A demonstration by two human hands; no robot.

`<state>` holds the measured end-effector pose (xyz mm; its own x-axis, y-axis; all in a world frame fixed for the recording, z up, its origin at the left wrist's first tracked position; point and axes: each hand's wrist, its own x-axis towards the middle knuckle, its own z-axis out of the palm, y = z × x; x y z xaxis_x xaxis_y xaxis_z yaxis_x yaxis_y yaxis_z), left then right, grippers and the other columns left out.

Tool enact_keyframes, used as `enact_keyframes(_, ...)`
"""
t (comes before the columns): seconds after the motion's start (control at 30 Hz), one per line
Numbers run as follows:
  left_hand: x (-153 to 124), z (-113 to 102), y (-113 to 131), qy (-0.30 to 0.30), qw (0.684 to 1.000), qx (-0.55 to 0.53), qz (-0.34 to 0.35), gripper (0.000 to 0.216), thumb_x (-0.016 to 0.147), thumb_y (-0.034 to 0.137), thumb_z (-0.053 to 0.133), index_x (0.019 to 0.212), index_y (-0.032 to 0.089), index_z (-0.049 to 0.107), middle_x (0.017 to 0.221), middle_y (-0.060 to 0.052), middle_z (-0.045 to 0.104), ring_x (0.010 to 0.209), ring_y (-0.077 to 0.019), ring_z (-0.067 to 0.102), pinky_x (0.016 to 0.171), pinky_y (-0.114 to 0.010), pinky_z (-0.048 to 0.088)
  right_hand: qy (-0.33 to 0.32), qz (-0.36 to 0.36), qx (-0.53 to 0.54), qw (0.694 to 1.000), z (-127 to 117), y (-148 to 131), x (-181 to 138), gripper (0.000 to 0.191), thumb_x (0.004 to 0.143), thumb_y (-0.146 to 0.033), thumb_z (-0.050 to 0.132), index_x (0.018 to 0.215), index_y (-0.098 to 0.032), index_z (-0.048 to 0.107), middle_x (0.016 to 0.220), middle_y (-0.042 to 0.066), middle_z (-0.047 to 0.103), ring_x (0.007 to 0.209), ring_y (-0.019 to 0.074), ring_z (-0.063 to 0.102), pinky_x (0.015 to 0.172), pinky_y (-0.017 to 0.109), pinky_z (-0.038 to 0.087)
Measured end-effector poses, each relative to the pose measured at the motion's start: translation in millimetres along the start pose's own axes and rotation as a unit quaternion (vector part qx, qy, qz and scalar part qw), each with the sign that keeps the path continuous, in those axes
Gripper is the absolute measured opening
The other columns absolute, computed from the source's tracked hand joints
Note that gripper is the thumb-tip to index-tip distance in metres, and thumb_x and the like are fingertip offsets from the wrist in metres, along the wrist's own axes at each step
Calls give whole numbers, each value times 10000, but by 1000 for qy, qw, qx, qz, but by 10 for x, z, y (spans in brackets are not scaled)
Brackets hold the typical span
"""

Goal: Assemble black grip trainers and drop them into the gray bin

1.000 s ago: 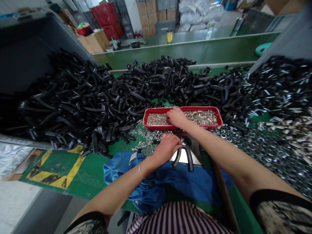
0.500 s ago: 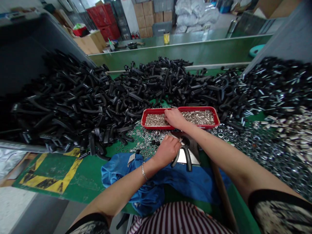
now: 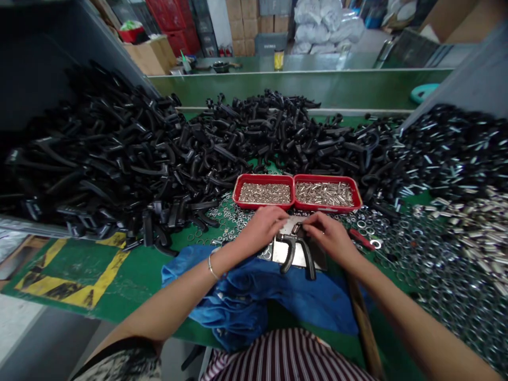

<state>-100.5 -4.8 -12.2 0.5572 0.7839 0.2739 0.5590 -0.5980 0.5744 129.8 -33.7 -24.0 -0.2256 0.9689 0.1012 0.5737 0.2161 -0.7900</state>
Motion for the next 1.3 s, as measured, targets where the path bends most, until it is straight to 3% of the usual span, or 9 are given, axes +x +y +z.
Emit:
enact_keyframes(0.07,232,-182,-219,28,995,74,-54,207,978,254,495,1057,188,674,1113,-76,686,1079,-203,606,989,-365,446,-29,22,4,999,-35,82,-259,111,927,-316,557,949,-226,617,902,29,691,827,198,644,750,318,476)
enact_keyframes(0.13,448,-306,-460,-20,977,167,-130,156,910,192,565,950,160,712,1040,-110,704,1054,-244,629,961,-375,461,-49,37,19,998,-46,127,-391,136,942,-345,544,990,-232,602,904,26,688,818,196,650,748,324,486)
enact_keyframes(0.3,646,-304,-803,-63,957,200,-201,96,784,132,655,707,120,710,780,-142,707,832,-271,684,791,-347,514,-59,52,6,997,6,105,-385,154,950,-369,546,924,-226,597,806,11,668,722,185,637,696,322,490)
enact_keyframes(0.53,492,-195,-800,1,964,179,-197,194,911,195,534,880,122,711,952,-139,713,920,-233,660,882,-341,495,13,-122,-110,986,203,116,-330,138,973,-288,513,913,-232,623,930,82,647,933,248,596,876,411,476)
enact_keyframes(0.73,462,-137,-877,67,971,124,-194,148,914,246,583,855,144,673,939,-110,698,924,-236,641,866,-352,483,12,-140,-186,972,299,128,-366,194,988,-279,476,974,-208,656,973,120,636,968,274,569,874,438,487)
enact_keyframes(0.93,361,-161,-776,152,974,108,-128,133,956,241,533,936,157,634,993,-82,660,968,-209,599,927,-359,444,-13,-150,-211,966,281,79,-371,222,1002,-264,437,1010,-201,650,1030,131,647,989,274,571,906,451,486)
enact_keyframes(1.07,46,-127,-387,154,984,59,-70,140,985,280,498,984,192,608,1032,-57,662,1028,-201,575,972,-377,404,46,-75,-236,968,-38,171,-713,232,980,-357,469,1115,-213,590,1105,155,625,1073,303,582,936,474,477)
enact_keyframes(1.2,-280,95,24,-25,999,15,-17,133,981,266,499,975,195,610,1069,-60,673,1049,-207,582,964,-387,401,29,98,-329,939,-317,365,-1264,340,886,-574,539,948,-240,548,920,155,644,869,357,649,723,487,512)
enact_keyframes(1.3,-369,248,147,-95,995,22,-7,138,980,252,492,964,184,610,1089,-79,673,1083,-229,577,986,-412,383,-31,211,-266,940,-395,483,-1436,319,865,-585,545,841,-269,507,795,92,665,678,306,660,581,424,490)
